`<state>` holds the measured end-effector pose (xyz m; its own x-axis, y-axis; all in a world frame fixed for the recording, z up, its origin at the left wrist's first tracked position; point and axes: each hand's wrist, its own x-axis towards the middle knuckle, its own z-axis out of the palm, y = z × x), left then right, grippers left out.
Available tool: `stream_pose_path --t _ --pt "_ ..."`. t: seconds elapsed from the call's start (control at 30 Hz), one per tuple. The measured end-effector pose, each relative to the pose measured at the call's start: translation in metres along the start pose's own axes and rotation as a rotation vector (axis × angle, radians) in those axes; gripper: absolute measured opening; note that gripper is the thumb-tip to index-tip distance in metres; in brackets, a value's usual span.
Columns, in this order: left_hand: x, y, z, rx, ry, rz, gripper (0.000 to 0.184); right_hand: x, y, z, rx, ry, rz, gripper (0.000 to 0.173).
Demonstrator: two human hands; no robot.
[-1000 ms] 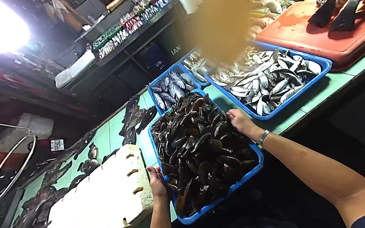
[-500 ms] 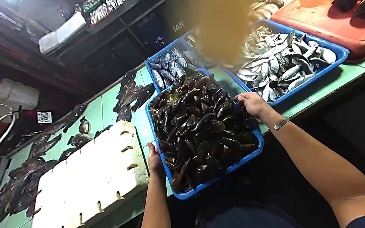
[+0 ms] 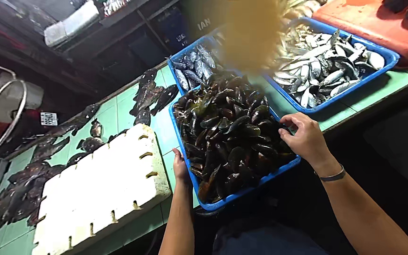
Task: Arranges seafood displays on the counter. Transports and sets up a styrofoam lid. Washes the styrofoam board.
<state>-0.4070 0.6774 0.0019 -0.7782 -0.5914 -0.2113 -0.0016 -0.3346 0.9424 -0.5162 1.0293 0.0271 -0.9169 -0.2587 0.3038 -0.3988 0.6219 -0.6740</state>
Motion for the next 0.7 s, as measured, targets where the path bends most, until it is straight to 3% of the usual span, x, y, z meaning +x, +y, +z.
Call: stream_pose_path --t 0.17,0.4,0.47,0.53,0.6,0.63,0.7 --pt "0.005 0.003 -0.006 -0.078 -0.081 -0.083 0.057 0.012 -0.046 -0.007 0.052 0.153 -0.177 0.027" --pt "0.028 -0.012 -0.032 -0.112 -0.169 -0.199 0.054 0.089 -0.125 0.027 -0.142 -0.107 -0.318 0.028" --pt "0.028 -0.018 -0.045 -0.118 -0.195 -0.256 0.055 0.068 -0.132 0.023 -0.125 0.014 -0.356 0.029" --pt "0.023 -0.032 -0.059 0.016 -0.213 -0.191 0.045 0.015 -0.121 0.015 -0.062 0.249 -0.382 0.026" --pt "0.014 -0.062 -0.081 0.348 -0.317 0.041 0.043 -0.052 -0.098 0.014 0.053 0.446 -0.285 0.022" --pt "0.01 -0.075 -0.092 0.543 -0.357 0.171 0.048 -0.086 -0.093 0.02 0.149 0.479 -0.141 0.017" --pt "0.003 -0.087 -0.102 0.839 -0.414 0.318 0.057 -0.148 -0.096 0.04 0.392 0.476 0.316 0.014"
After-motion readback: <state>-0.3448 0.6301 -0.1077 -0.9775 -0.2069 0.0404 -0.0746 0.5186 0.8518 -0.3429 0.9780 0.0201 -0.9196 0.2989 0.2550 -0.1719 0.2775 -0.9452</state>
